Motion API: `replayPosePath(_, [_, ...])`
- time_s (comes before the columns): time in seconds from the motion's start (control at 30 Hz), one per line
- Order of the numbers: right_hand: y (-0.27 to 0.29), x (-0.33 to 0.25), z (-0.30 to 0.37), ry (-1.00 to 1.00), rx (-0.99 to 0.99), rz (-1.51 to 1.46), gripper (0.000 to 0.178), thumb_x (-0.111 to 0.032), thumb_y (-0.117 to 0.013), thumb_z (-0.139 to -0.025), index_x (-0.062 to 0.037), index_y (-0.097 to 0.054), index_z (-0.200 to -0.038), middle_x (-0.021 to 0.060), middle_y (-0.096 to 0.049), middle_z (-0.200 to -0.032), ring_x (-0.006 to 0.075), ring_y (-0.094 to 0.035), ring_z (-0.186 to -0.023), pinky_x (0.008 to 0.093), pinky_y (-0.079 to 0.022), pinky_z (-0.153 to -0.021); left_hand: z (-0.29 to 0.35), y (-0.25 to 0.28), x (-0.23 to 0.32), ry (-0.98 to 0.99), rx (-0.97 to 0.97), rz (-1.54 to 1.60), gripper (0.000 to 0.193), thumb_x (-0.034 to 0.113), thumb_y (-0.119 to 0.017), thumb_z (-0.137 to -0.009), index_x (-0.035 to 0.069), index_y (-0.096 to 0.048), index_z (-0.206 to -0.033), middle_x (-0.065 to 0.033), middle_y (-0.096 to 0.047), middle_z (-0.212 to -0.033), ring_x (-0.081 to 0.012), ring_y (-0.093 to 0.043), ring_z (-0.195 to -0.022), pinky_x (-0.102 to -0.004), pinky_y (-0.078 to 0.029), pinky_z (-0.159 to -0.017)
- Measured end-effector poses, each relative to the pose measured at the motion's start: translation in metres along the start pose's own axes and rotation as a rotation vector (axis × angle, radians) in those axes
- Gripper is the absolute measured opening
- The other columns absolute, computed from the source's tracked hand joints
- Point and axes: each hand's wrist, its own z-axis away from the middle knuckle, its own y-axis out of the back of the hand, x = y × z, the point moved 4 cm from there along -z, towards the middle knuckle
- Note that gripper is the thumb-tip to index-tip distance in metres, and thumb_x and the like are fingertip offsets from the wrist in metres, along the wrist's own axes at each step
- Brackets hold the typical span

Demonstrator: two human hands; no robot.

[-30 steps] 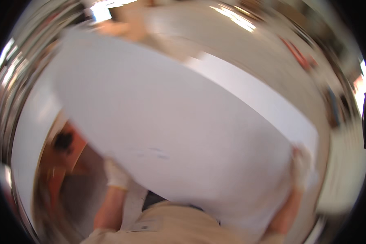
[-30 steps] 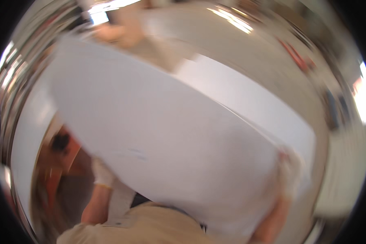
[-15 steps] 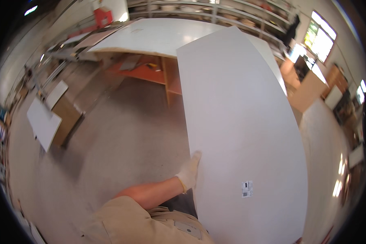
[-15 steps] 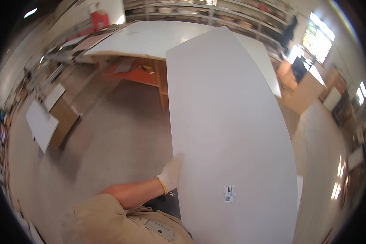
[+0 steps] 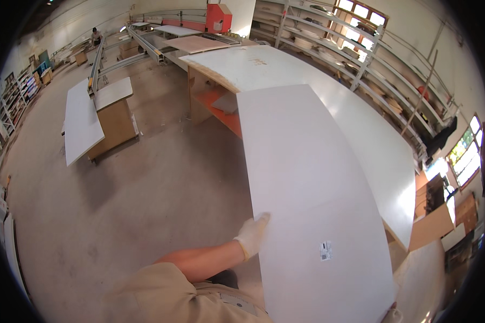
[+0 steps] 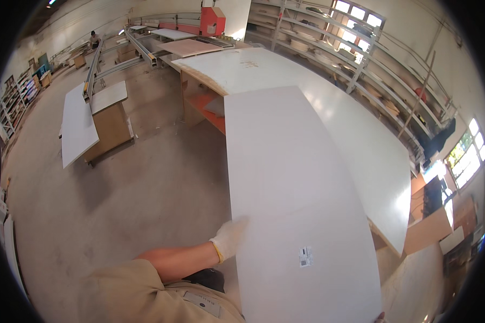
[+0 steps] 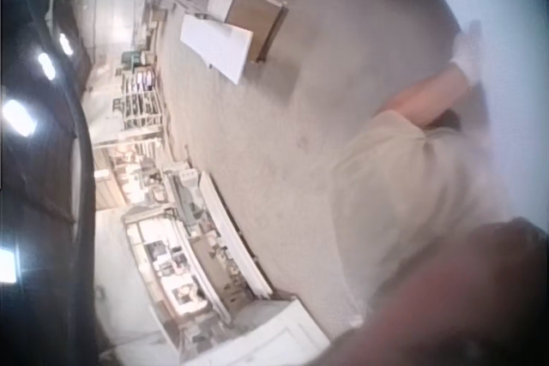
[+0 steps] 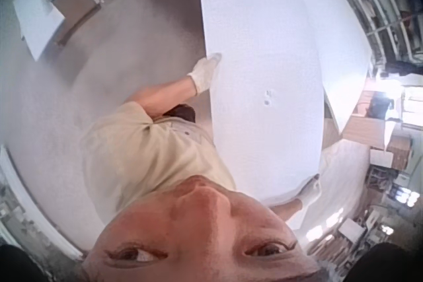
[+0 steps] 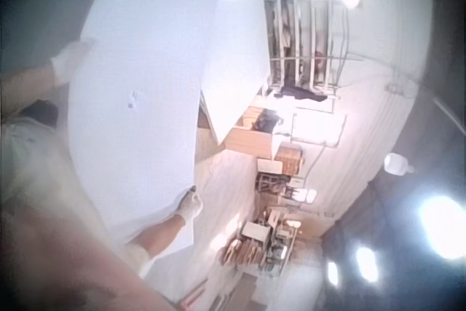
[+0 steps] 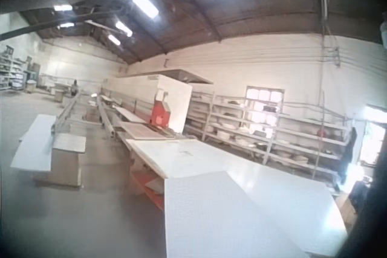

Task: The person lifts and moves large white panels across a workshop floor, places them on a workbench, and uses a scraper to remove material from the panel edges. The person repeats this process with multiple panels, stacking them after scraping.

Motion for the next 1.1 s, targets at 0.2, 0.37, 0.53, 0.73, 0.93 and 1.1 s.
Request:
replayPosePath(0.2, [-0.106,-0.121,-0.151,0.412,-0.023,0.11,0.055,-0.038,-0.051,-0.107,0.0116,-0.073,-0.107,0.0309,-0.074,-0.091,0.0405,-0.073,-0.085,0.0485,-0.053,-0.078,-0.058,0.002,0.088,-0.102,0.182,0.258,0.039,0.031,-0.062,-0.105,-0.002,-0.063,-0.126,-0.0091,-0.071,-0.113,-0.0202,-0.071,-0.098,-0.0368,-0.059,-0.082])
replayPosePath(0.37, [-0.167,-0.248,-0.266,0.41,-0.162,0.064,0.061,-0.045,-0.052,-0.105,0.0122,-0.073,-0.102,0.033,-0.073,-0.094,0.049,-0.07,-0.091,0.0545,-0.051,-0.083,-0.122,-0.016,0.159,-0.264,0.169,0.37,0.049,0.037,-0.066,-0.099,-0.007,-0.061,-0.123,-0.0096,-0.065,-0.108,-0.0178,-0.06,-0.09,-0.0361,-0.051,-0.076])
replayPosePath(0.53, [-0.23,-0.366,-0.366,0.485,-0.087,0.083,0.063,-0.052,-0.055,-0.102,0.0074,-0.076,-0.101,0.0346,-0.072,-0.103,0.0506,-0.069,-0.1,0.0557,-0.052,-0.091,-0.189,-0.035,0.222,-0.211,0.209,0.213,0.04,0.038,-0.063,-0.102,0.001,-0.063,-0.119,-0.0069,-0.069,-0.104,-0.017,-0.069,-0.089,-0.0353,-0.058,-0.07])
replayPosePath(0.73, [-0.294,-0.542,-0.454,0.996,-0.031,0.714,0.051,-0.041,-0.049,-0.108,0.0032,-0.071,-0.121,0.027,-0.071,-0.115,0.0461,-0.066,-0.112,0.0568,-0.053,-0.089,-0.249,-0.049,0.328,-0.091,0.277,-0.603,0.06,0.05,-0.051,-0.101,-0.006,-0.072,-0.093,-0.0242,-0.073,-0.082,-0.0331,-0.075,-0.077,-0.0487,-0.06,-0.074])
replayPosePath(0.93, [-0.383,-0.594,-0.335,1.026,-0.424,0.388,0.059,-0.027,-0.044,-0.108,-0.0003,-0.04,-0.161,0.0209,-0.03,-0.171,0.0363,-0.02,-0.161,0.046,-0.012,-0.134,-0.307,-0.05,0.396,-0.807,0.704,-1.321,0.056,0.05,-0.056,-0.1,0.002,-0.061,-0.128,-0.0245,-0.062,-0.133,-0.043,-0.053,-0.133,-0.0545,-0.041,-0.111])
replayPosePath(1.1, [-0.386,-0.633,-0.317,1.066,-0.188,0.226,0.058,-0.024,-0.049,-0.106,-0.0059,-0.042,-0.161,0.0192,-0.032,-0.171,0.0363,-0.022,-0.161,0.0466,-0.013,-0.133,-0.412,-0.037,0.414,-0.759,0.573,-1.441,0.06,0.044,-0.048,-0.105,-0.003,-0.048,-0.143,-0.0215,-0.044,-0.149,-0.0397,-0.035,-0.141,-0.0516,-0.024,-0.123])
